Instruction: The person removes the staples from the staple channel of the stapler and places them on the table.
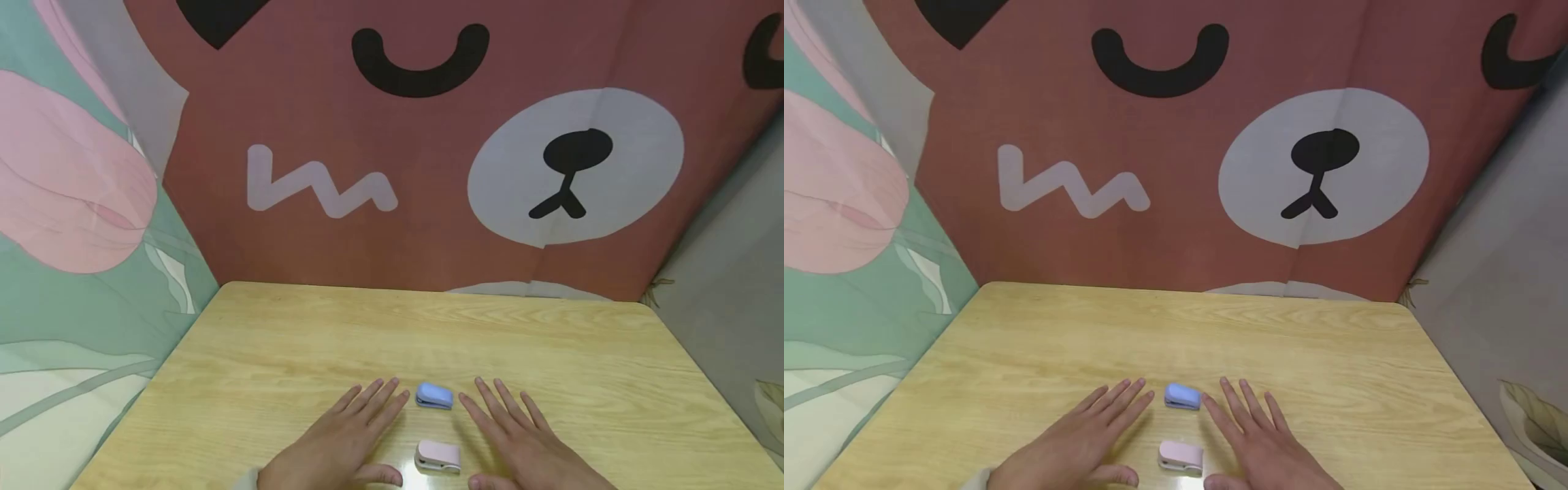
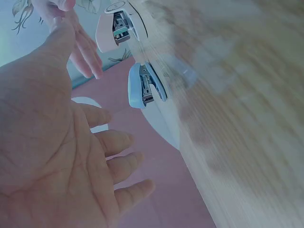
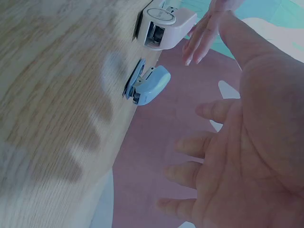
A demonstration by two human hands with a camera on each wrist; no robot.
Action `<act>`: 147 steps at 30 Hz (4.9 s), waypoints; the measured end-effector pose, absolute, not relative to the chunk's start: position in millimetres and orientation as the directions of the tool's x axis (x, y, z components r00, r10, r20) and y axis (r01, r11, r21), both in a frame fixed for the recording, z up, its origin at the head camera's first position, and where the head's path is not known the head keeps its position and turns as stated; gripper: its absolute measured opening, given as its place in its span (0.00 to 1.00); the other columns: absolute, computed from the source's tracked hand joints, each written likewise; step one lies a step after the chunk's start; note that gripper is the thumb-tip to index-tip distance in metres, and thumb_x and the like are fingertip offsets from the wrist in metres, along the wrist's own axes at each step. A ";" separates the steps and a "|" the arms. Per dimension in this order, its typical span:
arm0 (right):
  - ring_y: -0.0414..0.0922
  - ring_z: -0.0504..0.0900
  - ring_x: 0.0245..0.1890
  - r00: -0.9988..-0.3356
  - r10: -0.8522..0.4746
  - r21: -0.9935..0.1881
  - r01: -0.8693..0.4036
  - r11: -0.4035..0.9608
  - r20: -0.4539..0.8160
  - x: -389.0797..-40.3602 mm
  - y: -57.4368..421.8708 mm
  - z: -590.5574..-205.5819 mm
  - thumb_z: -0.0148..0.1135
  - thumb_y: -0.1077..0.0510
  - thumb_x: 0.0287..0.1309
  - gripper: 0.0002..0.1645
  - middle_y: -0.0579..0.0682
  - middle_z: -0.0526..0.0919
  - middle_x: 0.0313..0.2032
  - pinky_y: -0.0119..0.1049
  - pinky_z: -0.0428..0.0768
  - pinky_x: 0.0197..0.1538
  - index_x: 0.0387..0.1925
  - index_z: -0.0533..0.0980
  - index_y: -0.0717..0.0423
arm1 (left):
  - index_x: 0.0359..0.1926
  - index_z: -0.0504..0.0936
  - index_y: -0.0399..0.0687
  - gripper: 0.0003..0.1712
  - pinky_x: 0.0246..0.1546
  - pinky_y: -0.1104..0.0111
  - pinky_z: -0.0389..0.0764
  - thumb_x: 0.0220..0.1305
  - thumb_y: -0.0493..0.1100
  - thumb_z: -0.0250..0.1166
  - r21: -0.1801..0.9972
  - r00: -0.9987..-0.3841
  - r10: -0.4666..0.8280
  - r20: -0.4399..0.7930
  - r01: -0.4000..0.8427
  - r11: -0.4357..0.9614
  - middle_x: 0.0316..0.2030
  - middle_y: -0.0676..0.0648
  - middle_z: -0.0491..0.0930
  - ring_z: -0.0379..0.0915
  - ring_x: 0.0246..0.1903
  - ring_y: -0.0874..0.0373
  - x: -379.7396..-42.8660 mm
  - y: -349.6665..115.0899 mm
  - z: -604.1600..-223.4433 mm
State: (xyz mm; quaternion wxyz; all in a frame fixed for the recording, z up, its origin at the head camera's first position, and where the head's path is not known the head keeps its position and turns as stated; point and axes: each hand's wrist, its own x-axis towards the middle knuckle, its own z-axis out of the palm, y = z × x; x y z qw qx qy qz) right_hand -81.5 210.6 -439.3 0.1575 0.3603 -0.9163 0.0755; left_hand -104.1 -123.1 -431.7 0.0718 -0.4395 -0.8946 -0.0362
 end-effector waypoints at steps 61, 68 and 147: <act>0.29 0.67 0.24 -0.620 -0.772 -0.221 -0.779 0.586 0.137 -106.8 158.2 -412.7 0.67 0.46 0.69 0.09 0.34 0.77 0.30 0.26 0.70 0.29 0.41 0.80 0.46 | 0.53 0.84 0.51 0.25 0.18 0.78 0.67 0.54 0.48 0.81 0.503 -0.632 0.774 -0.042 0.656 0.563 0.19 0.65 0.69 0.63 0.17 0.73 -129.7 -69.0 -429.3; 0.29 0.63 0.22 -0.599 -0.790 -0.227 -0.794 0.565 0.128 -108.1 153.6 -416.5 0.65 0.44 0.70 0.13 0.31 0.68 0.24 0.24 0.65 0.26 0.32 0.77 0.44 | 0.38 0.82 0.56 0.17 0.17 0.79 0.68 0.53 0.48 0.81 0.540 -0.615 0.788 -0.038 0.651 0.534 0.19 0.66 0.70 0.63 0.17 0.76 -131.5 -62.5 -434.1; 0.28 0.70 0.27 -0.622 -0.765 -0.419 -0.746 0.517 0.163 -102.9 171.0 -418.0 0.63 0.52 0.72 0.04 0.30 0.73 0.30 0.25 0.72 0.32 0.41 0.75 0.44 | 0.43 0.76 0.55 0.15 0.25 0.79 0.69 0.62 0.42 0.76 0.507 -0.578 0.809 -0.111 0.667 0.546 0.26 0.65 0.71 0.67 0.24 0.73 -131.1 -51.8 -432.7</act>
